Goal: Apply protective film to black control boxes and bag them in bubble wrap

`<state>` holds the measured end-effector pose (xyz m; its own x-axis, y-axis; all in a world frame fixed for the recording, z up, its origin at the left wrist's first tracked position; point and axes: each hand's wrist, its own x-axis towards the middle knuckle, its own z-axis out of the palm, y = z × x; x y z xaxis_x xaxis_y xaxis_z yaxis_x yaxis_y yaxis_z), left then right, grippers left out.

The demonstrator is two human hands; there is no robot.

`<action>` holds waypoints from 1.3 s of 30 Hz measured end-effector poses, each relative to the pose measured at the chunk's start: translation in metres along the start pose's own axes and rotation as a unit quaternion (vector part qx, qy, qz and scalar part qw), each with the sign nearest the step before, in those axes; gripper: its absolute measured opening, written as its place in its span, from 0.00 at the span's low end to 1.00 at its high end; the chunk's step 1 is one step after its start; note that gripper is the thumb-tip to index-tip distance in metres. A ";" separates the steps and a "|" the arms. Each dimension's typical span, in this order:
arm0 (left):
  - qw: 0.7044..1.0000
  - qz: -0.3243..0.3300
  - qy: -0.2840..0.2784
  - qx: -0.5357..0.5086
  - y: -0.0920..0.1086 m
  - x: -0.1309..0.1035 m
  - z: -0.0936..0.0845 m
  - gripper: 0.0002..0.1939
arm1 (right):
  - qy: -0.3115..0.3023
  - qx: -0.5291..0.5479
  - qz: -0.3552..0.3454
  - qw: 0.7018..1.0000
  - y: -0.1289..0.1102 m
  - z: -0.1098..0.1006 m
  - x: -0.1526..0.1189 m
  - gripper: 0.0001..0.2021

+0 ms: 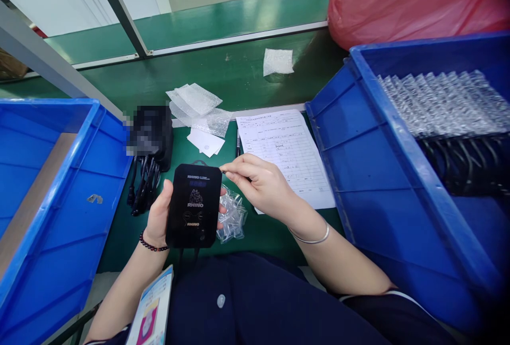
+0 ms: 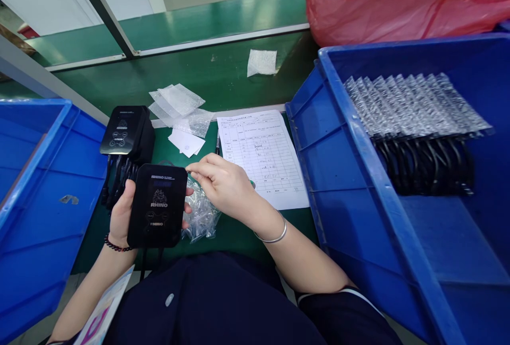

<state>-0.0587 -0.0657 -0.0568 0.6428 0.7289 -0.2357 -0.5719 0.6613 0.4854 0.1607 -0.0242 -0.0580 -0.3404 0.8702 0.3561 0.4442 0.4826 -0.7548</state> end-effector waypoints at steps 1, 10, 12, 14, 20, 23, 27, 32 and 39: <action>1.000 0.000 0.000 0.000 0.000 0.000 0.000 0.37 | 0.000 -0.001 0.000 1.000 0.000 0.000 0.000 0.11; 1.000 -0.004 0.004 0.002 0.000 0.001 0.001 0.38 | 0.002 -0.018 -0.009 1.000 0.002 0.000 0.000 0.11; 1.000 -0.002 0.006 0.007 0.000 0.001 0.002 0.37 | 0.004 -0.021 -0.012 1.000 0.001 -0.001 0.000 0.11; 1.000 0.000 0.007 0.014 0.000 0.001 0.003 0.37 | 0.005 -0.023 -0.014 1.000 0.001 -0.001 0.000 0.11; 1.000 0.002 0.014 0.017 -0.001 0.000 0.000 0.37 | 0.010 -0.038 -0.011 0.999 0.000 0.002 -0.001 0.11; 1.000 0.002 0.014 0.011 -0.001 0.000 0.000 0.37 | 0.008 -0.028 -0.006 1.000 0.000 0.002 -0.001 0.11; 1.000 0.000 0.014 0.011 0.000 0.000 0.001 0.37 | -0.013 -0.002 0.001 1.000 0.001 -0.001 0.000 0.11; 1.000 -0.001 0.013 0.015 0.001 -0.001 0.003 0.37 | -0.016 -0.009 0.008 1.000 0.000 -0.002 0.001 0.11; 1.000 0.000 0.022 0.019 0.000 -0.001 0.001 0.38 | -0.003 -0.017 -0.003 1.000 -0.001 -0.001 0.000 0.11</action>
<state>-0.0590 -0.0664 -0.0554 0.6193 0.7364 -0.2722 -0.5517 0.6548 0.5166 0.1607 -0.0247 -0.0568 -0.3472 0.8671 0.3573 0.4705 0.4906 -0.7335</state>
